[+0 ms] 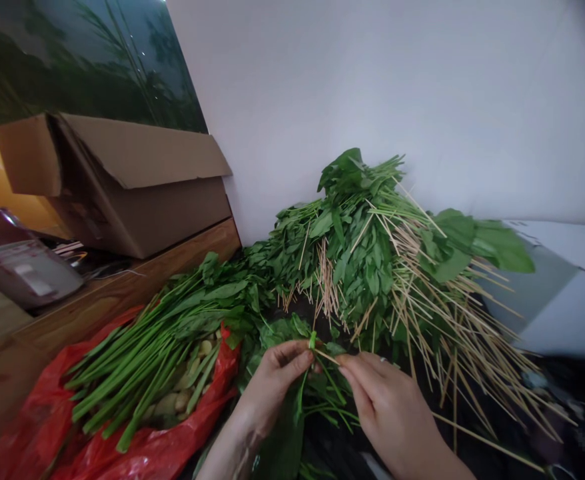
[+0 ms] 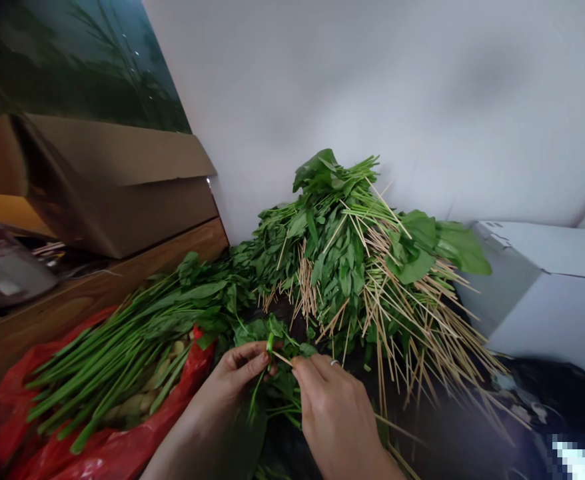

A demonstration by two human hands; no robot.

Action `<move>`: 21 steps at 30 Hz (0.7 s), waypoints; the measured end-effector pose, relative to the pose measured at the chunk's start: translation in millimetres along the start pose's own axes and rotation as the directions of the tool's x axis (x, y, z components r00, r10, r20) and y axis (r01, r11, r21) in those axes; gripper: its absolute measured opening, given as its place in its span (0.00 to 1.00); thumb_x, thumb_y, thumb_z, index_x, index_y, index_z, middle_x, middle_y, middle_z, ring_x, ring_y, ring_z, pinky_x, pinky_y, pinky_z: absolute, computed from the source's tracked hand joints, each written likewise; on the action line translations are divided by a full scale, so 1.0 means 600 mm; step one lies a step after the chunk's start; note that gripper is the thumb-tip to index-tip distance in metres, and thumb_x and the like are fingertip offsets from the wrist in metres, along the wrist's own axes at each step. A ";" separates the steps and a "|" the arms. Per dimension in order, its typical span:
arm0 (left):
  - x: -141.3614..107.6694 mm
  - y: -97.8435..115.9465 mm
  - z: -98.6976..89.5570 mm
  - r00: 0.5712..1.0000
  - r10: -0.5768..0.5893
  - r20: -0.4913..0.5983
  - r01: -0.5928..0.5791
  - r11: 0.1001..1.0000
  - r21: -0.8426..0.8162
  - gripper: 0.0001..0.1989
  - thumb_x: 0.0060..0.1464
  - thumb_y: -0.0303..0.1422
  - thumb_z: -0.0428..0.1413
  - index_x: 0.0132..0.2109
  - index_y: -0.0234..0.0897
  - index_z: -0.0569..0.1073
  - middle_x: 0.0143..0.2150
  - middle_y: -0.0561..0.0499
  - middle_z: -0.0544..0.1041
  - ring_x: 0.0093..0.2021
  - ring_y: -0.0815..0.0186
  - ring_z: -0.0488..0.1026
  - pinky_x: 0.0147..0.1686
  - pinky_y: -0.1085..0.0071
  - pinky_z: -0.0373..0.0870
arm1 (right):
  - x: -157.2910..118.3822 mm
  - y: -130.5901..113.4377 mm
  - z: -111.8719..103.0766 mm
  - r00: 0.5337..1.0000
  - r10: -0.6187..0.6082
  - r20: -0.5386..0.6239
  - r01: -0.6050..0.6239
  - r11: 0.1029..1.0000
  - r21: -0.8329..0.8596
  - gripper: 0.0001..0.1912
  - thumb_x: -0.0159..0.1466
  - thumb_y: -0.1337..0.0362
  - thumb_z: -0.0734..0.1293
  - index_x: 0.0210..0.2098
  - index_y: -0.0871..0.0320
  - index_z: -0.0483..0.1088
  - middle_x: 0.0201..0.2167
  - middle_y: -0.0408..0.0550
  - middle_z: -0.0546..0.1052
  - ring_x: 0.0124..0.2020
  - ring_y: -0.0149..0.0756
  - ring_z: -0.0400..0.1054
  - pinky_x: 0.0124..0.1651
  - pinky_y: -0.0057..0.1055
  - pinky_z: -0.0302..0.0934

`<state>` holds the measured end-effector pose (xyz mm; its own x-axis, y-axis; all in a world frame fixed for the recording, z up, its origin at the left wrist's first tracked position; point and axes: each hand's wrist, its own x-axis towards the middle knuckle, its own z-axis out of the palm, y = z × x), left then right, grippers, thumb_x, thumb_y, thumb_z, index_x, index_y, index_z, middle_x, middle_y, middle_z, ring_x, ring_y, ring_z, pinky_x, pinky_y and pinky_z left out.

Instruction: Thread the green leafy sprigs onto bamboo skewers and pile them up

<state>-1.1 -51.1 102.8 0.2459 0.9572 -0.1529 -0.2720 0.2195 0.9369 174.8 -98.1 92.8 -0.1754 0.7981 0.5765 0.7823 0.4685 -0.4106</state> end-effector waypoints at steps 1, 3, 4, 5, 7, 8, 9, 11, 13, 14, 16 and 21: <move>0.001 -0.001 -0.001 1.000 0.000 -0.007 -0.001 1.000 -0.018 0.14 0.38 0.34 0.69 0.35 0.36 0.80 0.28 0.51 0.78 0.31 0.66 0.72 0.36 0.73 0.68 | 0.001 0.000 0.000 1.000 0.003 0.000 -0.003 1.000 0.009 0.15 0.68 0.70 0.54 0.40 0.56 0.72 0.30 0.47 0.75 0.32 0.38 0.72 0.37 0.32 0.65; 0.003 -0.003 -0.003 1.000 0.004 -0.022 -0.005 0.999 -0.048 0.13 0.37 0.35 0.70 0.32 0.35 0.79 0.27 0.51 0.77 0.29 0.67 0.72 0.35 0.73 0.67 | 0.001 -0.001 -0.001 1.000 0.005 0.000 -0.005 1.000 0.014 0.15 0.68 0.69 0.54 0.39 0.56 0.72 0.29 0.46 0.75 0.31 0.37 0.72 0.36 0.32 0.65; 0.003 -0.003 -0.003 1.000 0.001 -0.025 -0.003 0.999 -0.053 0.12 0.37 0.35 0.70 0.29 0.34 0.79 0.26 0.51 0.77 0.28 0.68 0.71 0.35 0.73 0.67 | 0.001 -0.002 -0.001 1.000 0.003 -0.003 -0.003 1.000 0.012 0.15 0.69 0.69 0.54 0.39 0.56 0.72 0.28 0.46 0.75 0.31 0.38 0.72 0.36 0.33 0.65; 0.002 -0.003 -0.004 1.000 0.001 -0.027 -0.002 0.999 -0.052 0.11 0.37 0.35 0.69 0.27 0.34 0.78 0.26 0.51 0.76 0.28 0.68 0.71 0.35 0.74 0.67 | 0.000 -0.003 -0.001 1.000 -0.001 -0.010 0.001 1.000 0.008 0.15 0.69 0.69 0.54 0.39 0.56 0.72 0.28 0.46 0.75 0.31 0.38 0.72 0.36 0.33 0.65; 0.000 -0.002 -0.003 1.000 -0.001 -0.025 0.000 0.999 -0.038 0.09 0.38 0.34 0.69 0.26 0.34 0.78 0.26 0.51 0.77 0.29 0.69 0.70 0.36 0.75 0.66 | -0.002 -0.004 0.003 1.000 -0.013 -0.026 0.013 1.000 -0.004 0.15 0.69 0.69 0.54 0.39 0.57 0.72 0.28 0.46 0.75 0.30 0.38 0.72 0.35 0.33 0.64; -0.001 -0.002 -0.002 1.000 -0.002 -0.022 0.002 1.000 -0.027 0.09 0.38 0.33 0.69 0.26 0.34 0.78 0.26 0.51 0.77 0.29 0.69 0.70 0.36 0.75 0.66 | -0.003 -0.005 0.005 0.999 -0.018 -0.030 0.018 1.000 -0.009 0.15 0.69 0.69 0.54 0.39 0.57 0.72 0.28 0.46 0.75 0.30 0.38 0.72 0.35 0.33 0.64; -0.002 -0.003 -0.001 1.000 -0.006 -0.012 0.006 1.000 -0.014 0.08 0.38 0.33 0.68 0.26 0.34 0.79 0.26 0.51 0.77 0.30 0.69 0.70 0.36 0.75 0.66 | -0.004 -0.006 0.008 0.999 -0.022 -0.031 0.022 1.000 -0.015 0.15 0.68 0.70 0.54 0.39 0.57 0.72 0.28 0.46 0.75 0.29 0.38 0.72 0.34 0.33 0.64; -0.004 -0.007 0.005 1.000 -0.023 0.021 0.023 1.000 0.008 0.08 0.38 0.32 0.69 0.26 0.35 0.79 0.26 0.52 0.77 0.29 0.69 0.70 0.36 0.75 0.66 | -0.005 -0.008 0.014 0.999 -0.029 -0.022 0.028 0.999 -0.026 0.15 0.68 0.70 0.53 0.38 0.57 0.71 0.27 0.47 0.74 0.29 0.38 0.72 0.34 0.33 0.64; -0.005 -0.014 0.011 0.997 -0.040 0.061 0.039 0.999 0.015 0.08 0.37 0.33 0.69 0.27 0.35 0.79 0.25 0.52 0.77 0.29 0.69 0.70 0.36 0.75 0.66 | -0.005 -0.010 0.017 1.000 -0.028 -0.004 0.028 0.999 -0.035 0.16 0.68 0.71 0.53 0.37 0.58 0.71 0.27 0.47 0.74 0.30 0.39 0.72 0.34 0.34 0.64; -0.005 -0.017 0.013 0.996 -0.042 0.073 0.041 0.999 0.013 0.08 0.37 0.33 0.69 0.27 0.35 0.80 0.25 0.52 0.77 0.29 0.69 0.70 0.36 0.75 0.66 | -0.004 -0.010 0.017 1.000 -0.023 0.010 0.023 0.999 -0.035 0.17 0.69 0.71 0.52 0.36 0.58 0.71 0.27 0.47 0.74 0.30 0.39 0.72 0.35 0.34 0.64; -0.003 -0.020 0.014 0.997 -0.027 0.069 0.026 1.000 0.010 0.08 0.38 0.34 0.69 0.27 0.36 0.80 0.25 0.52 0.77 0.30 0.69 0.70 0.36 0.75 0.66 | -0.001 -0.008 0.015 0.999 -0.001 0.046 0.002 1.000 -0.027 0.17 0.69 0.70 0.52 0.36 0.57 0.71 0.28 0.47 0.74 0.30 0.39 0.72 0.35 0.34 0.64; 0.003 -0.014 0.007 0.999 0.036 0.004 -0.036 0.998 0.059 0.07 0.39 0.33 0.68 0.27 0.35 0.79 0.27 0.49 0.78 0.30 0.65 0.72 0.36 0.72 0.68 | 0.005 0.000 0.000 0.986 0.070 0.150 -0.063 0.997 -0.048 0.16 0.68 0.69 0.53 0.38 0.55 0.72 0.29 0.45 0.76 0.31 0.38 0.73 0.34 0.33 0.64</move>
<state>5.6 -52.2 95.9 0.2393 0.9638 -0.1177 -0.2250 0.1729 0.9589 174.2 -95.7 94.7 -0.2079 0.8764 0.4343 0.8196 0.3984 -0.4117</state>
